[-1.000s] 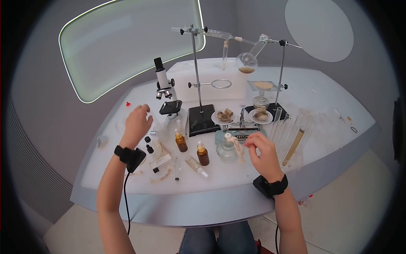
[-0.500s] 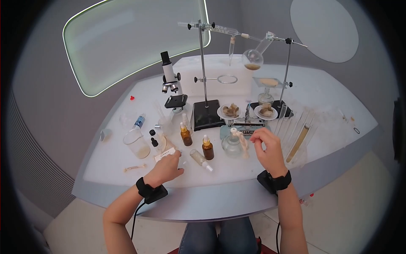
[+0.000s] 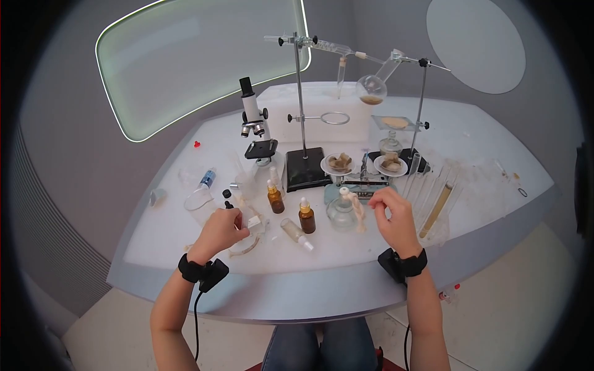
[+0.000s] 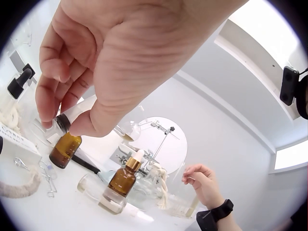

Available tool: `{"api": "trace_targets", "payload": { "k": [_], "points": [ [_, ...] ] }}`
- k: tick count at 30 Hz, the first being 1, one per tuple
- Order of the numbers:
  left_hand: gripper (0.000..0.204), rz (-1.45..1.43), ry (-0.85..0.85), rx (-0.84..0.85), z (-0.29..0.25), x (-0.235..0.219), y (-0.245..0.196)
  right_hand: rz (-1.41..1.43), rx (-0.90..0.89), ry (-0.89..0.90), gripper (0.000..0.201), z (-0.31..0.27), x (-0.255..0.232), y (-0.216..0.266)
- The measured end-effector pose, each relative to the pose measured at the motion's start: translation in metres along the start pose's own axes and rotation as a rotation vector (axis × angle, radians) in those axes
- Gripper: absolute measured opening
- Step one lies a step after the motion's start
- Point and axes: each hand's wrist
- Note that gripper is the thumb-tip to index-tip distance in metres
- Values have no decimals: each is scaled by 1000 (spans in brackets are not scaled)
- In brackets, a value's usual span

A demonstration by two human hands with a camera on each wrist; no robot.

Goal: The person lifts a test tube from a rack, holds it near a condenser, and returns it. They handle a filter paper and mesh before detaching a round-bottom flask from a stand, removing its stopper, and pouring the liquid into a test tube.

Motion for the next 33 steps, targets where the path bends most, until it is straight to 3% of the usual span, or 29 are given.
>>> {"api": "trace_targets", "payload": {
  "k": [2, 4, 7, 10, 14, 16, 19, 29, 33],
  "points": [
    [17, -30, 9, -22, 3, 2, 3, -6, 3, 0, 9, 0, 0, 1],
    [18, 31, 145, -96, 7, 11, 15, 12, 9, -7, 9, 0, -1, 0],
    [20, 86, 192, -70, 8, 19, 22, 4, 11, -1, 9, 1, -2, 0],
    [23, 306, 63, -107, 9, 25, 20, -4, 25, 11, 8, 1, -2, 2],
    [29, 173, 16, -73, 20, 27, 2, 7, 35, 19, 8, 1, -2, 3],
    [33, 144, 113, 195, 29, 36, 0, -5, 33, 19, 9, 1, -2, 4],
    [31, 209, 72, 293, 37, 48, -7, 1, 28, 8, 9, 1, -2, 3],
    [31, 230, 172, 154, 48, 48, -1, 8, 15, 33, 9, 0, -3, 5],
    [28, 191, 78, 139, 41, 37, -3, 8, 16, 37, 9, 0, -3, 7]
  ]
}}
Point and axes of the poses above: each hand's wrist, its own z-axis towards the middle knuckle, its own x-axis out of the palm, y = z × x, and after that the axes turned 6 degrees about y, right-handed
